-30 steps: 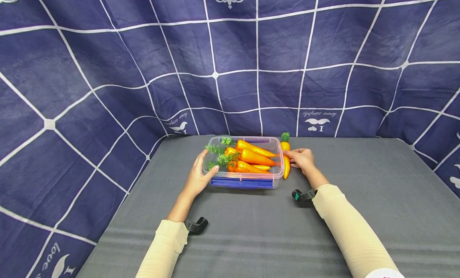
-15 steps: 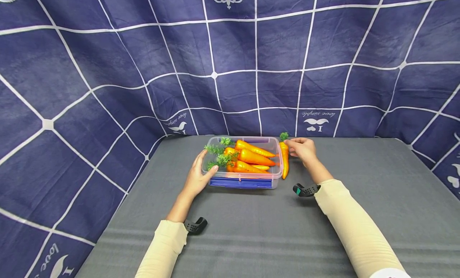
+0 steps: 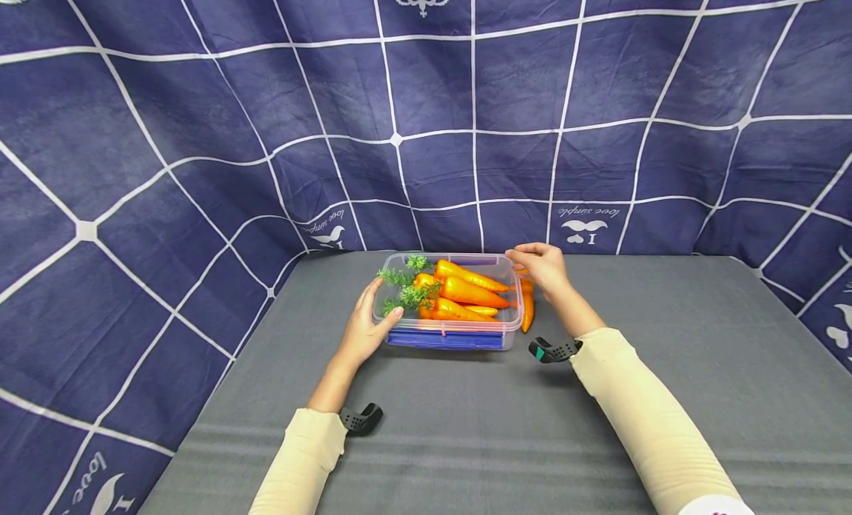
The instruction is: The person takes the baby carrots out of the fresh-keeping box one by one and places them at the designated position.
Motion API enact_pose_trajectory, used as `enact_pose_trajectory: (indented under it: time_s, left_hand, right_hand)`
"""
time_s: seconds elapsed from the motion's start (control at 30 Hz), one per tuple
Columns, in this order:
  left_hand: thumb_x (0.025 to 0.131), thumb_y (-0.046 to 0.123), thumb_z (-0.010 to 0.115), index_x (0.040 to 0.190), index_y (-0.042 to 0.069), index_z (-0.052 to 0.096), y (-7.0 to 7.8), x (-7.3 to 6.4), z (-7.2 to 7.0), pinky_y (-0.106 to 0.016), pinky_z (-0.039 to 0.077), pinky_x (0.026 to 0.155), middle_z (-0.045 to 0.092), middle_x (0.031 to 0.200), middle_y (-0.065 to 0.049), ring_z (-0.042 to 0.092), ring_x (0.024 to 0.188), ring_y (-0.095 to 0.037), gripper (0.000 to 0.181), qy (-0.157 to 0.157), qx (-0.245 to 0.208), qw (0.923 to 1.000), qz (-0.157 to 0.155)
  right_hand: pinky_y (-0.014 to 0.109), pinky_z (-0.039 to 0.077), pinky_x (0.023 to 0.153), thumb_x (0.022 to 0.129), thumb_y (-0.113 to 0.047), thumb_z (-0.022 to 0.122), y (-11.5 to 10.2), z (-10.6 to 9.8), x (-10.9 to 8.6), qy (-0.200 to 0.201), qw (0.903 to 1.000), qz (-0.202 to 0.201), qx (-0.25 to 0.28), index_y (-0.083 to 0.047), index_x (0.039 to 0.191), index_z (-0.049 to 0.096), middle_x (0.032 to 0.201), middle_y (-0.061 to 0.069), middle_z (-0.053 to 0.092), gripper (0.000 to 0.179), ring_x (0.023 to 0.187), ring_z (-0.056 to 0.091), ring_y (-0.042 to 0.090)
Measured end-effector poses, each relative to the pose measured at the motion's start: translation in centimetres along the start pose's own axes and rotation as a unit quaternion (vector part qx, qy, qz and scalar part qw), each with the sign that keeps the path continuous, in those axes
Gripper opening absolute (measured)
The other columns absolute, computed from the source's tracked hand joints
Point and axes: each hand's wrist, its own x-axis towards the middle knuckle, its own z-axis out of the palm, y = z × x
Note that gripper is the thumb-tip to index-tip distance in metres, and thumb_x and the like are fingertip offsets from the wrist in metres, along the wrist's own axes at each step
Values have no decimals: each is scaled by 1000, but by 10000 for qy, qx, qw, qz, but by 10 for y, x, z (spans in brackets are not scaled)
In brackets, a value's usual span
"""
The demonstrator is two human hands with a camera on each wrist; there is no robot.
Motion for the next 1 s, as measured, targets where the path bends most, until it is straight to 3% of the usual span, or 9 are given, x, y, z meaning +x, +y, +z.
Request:
enact_pose_trajectory:
  time_s: [0.37,0.53,0.6,0.8,1.0]
  left_hand:
    - [90,32,67,151,6,33,1,-2,-2,-51,23,114,33,154,-16,29,141,-32,74,-19,-3,10000,-56]
    - [90,32,67,151,6,33,1,-2,-3,-52,23,114,32,154,-16,29,141,-33,75,-22,12,10000,-42]
    - [89,33,67,151,7,33,1,-2,-3,-52,23,113,32,154,-16,30,141,-33,75,-9,28,10000,-23]
    - [90,34,66,151,7,34,1,-1,-1,-52,24,113,33,154,-15,31,140,-33,74,-3,4,10000,-30]
    - [90,33,66,151,6,33,1,-1,0,-51,23,114,33,154,-16,30,141,-33,74,-12,-7,10000,-31]
  right_hand:
    - [25,58,67,87,-13,71,-13,25,-3,-531,9985,-106,-66,12,116,59,80,2,69,40,65,66,9]
    - [35,58,75,87,-9,70,-12,42,-10,-1067,9913,-465,-617,12,117,60,98,18,70,38,79,70,26]
    - [37,58,76,87,-9,71,-10,50,-12,-1256,9874,-533,-808,10,115,62,100,18,70,35,86,68,32]
    - [29,53,75,84,-8,71,-3,61,-13,-1605,9659,-1185,-1651,7,111,66,95,16,69,31,84,65,26]
    - [39,51,86,81,0,66,5,62,-11,-1969,9353,-1735,-2374,8,105,66,97,17,68,25,91,63,30]
